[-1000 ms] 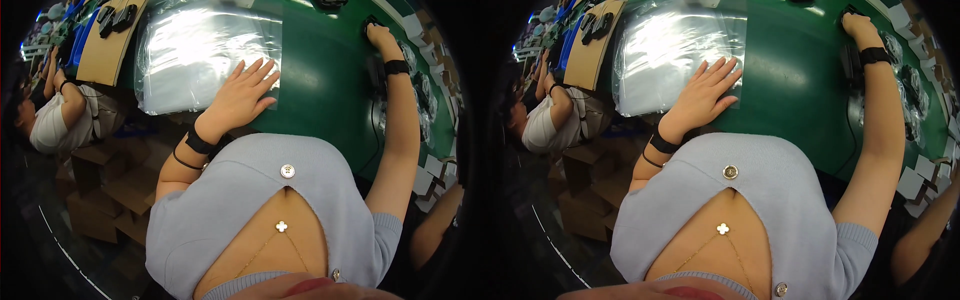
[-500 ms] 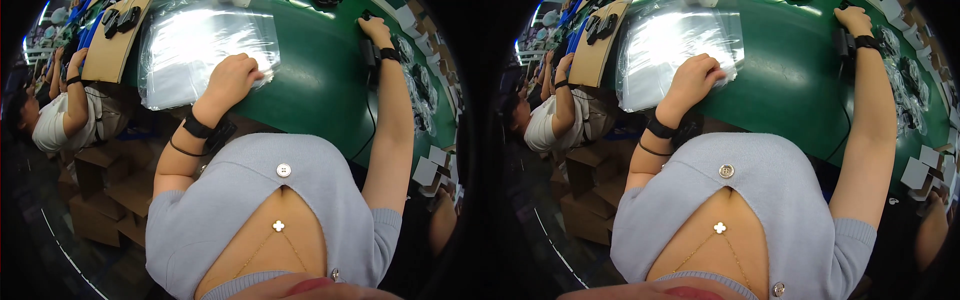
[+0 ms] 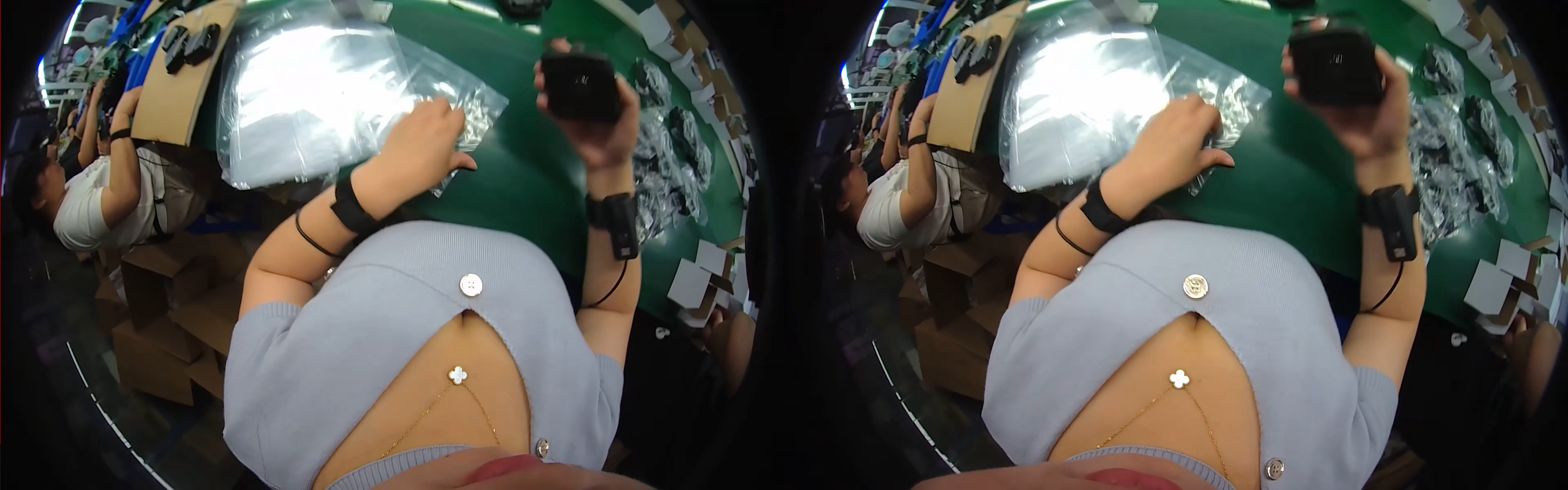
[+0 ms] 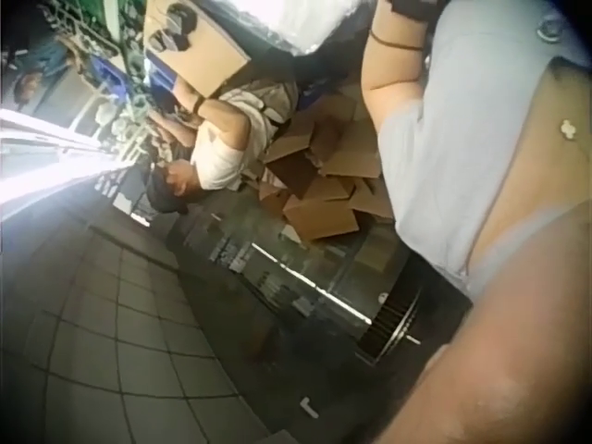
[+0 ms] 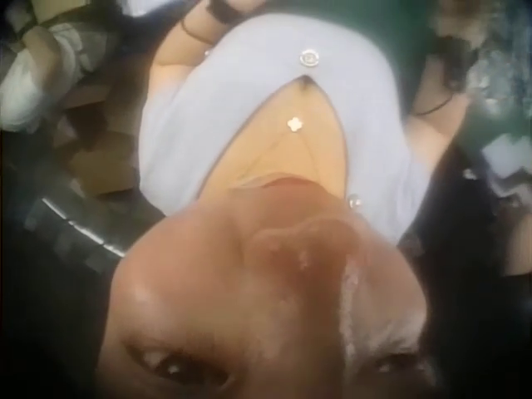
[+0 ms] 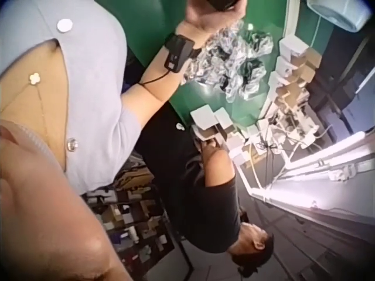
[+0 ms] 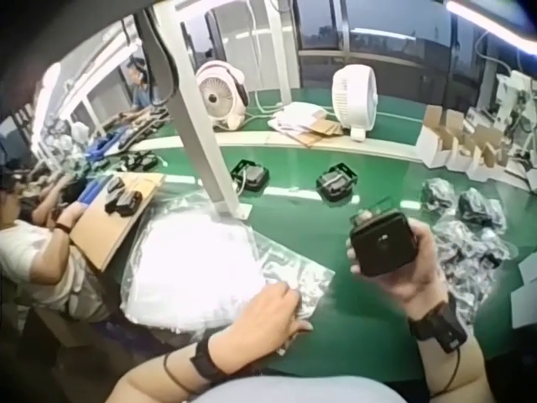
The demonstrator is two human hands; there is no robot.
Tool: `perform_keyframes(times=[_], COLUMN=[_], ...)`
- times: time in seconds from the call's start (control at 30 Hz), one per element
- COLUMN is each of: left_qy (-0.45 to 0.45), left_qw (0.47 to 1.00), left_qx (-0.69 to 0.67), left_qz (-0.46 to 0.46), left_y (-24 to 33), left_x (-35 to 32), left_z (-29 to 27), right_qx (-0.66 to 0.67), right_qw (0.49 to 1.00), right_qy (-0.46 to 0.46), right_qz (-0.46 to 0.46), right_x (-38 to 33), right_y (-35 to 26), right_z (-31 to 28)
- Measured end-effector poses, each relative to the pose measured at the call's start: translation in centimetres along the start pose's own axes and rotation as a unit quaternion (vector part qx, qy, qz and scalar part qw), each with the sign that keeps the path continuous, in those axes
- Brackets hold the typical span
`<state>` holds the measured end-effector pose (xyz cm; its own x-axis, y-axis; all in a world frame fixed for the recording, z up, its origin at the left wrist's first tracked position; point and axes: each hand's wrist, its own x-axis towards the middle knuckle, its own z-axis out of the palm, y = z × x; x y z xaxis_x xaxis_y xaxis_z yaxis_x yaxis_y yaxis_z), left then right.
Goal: The person picks up a black electronic device, slides it into a plastic bag, and sets it down before coiling a white cable and placing it into another bag. They then repeat the process by bagging a second electronic device.
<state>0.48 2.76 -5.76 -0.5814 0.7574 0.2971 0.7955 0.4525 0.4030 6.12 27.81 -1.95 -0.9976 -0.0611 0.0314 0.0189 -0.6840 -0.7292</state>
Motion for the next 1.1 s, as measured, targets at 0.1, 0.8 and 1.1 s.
perform_keyframes(times=[0.1, 0.8, 1.1], left_qy=[-0.077, 0.11, 0.061], left_qw=[0.996, 0.767, 0.867], left_qx=[-0.046, -0.58, -0.442], left_qz=[0.016, -0.253, -0.223], left_y=[0.3, -0.3, -1.2], left_x=[1.0, 3.3, 2.4], left_z=[0.3, -2.2, -2.4], right_qx=[0.114, -0.25, -0.203], right_qw=[0.991, 0.964, 0.974], right_qy=[-0.06, -0.037, -0.092], right_qz=[0.021, 0.085, 0.038], right_x=[-0.9, -0.7, -1.9], right_y=[2.0, 5.8, 3.4], right_z=[-0.3, 0.7, 2.9])
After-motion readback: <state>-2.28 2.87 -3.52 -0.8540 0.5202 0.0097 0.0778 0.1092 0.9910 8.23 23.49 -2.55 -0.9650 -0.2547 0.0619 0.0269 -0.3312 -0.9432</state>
